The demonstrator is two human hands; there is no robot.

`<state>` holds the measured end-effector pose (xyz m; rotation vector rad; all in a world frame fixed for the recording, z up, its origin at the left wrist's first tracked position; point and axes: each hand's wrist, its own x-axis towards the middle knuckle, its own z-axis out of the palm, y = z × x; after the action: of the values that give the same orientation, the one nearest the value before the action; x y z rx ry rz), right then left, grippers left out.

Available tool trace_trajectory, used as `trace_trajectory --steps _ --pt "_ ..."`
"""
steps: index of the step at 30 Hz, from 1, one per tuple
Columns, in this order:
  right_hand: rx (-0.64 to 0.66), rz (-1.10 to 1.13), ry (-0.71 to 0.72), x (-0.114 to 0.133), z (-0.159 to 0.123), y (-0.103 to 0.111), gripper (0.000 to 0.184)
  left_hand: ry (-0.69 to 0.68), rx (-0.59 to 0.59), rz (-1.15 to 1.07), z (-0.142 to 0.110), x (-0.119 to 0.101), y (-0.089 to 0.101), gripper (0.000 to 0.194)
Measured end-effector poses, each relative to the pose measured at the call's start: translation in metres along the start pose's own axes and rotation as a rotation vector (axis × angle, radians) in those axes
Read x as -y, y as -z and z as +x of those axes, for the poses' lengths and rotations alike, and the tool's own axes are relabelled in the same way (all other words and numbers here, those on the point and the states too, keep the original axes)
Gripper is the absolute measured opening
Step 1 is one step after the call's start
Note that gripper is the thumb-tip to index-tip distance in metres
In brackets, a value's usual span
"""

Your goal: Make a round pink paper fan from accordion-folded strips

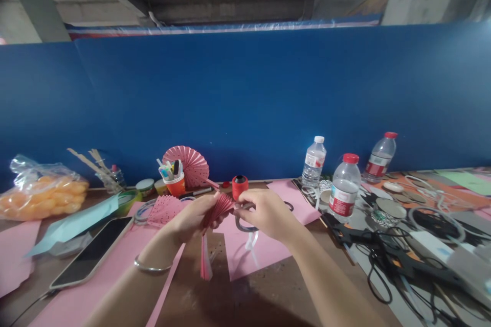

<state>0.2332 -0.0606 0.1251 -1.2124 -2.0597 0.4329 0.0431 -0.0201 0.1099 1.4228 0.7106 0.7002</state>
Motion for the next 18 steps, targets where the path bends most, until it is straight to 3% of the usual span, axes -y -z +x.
trace_trajectory --steps 3,8,14,18 --pt "-0.039 -0.017 0.036 0.006 -0.002 0.002 0.010 -0.095 0.018 0.128 -0.004 -0.009 -0.005 0.033" --pt "-0.074 0.011 0.063 0.014 -0.005 0.002 0.012 -0.099 -0.023 0.310 -0.009 -0.019 -0.010 0.023" --pt "-0.157 -0.050 0.122 0.017 -0.008 0.004 0.009 -0.203 0.041 0.239 -0.011 -0.021 -0.007 0.013" --pt "-0.125 0.026 0.135 0.020 -0.008 0.005 0.013 -0.276 0.133 0.125 -0.008 -0.012 -0.001 0.014"
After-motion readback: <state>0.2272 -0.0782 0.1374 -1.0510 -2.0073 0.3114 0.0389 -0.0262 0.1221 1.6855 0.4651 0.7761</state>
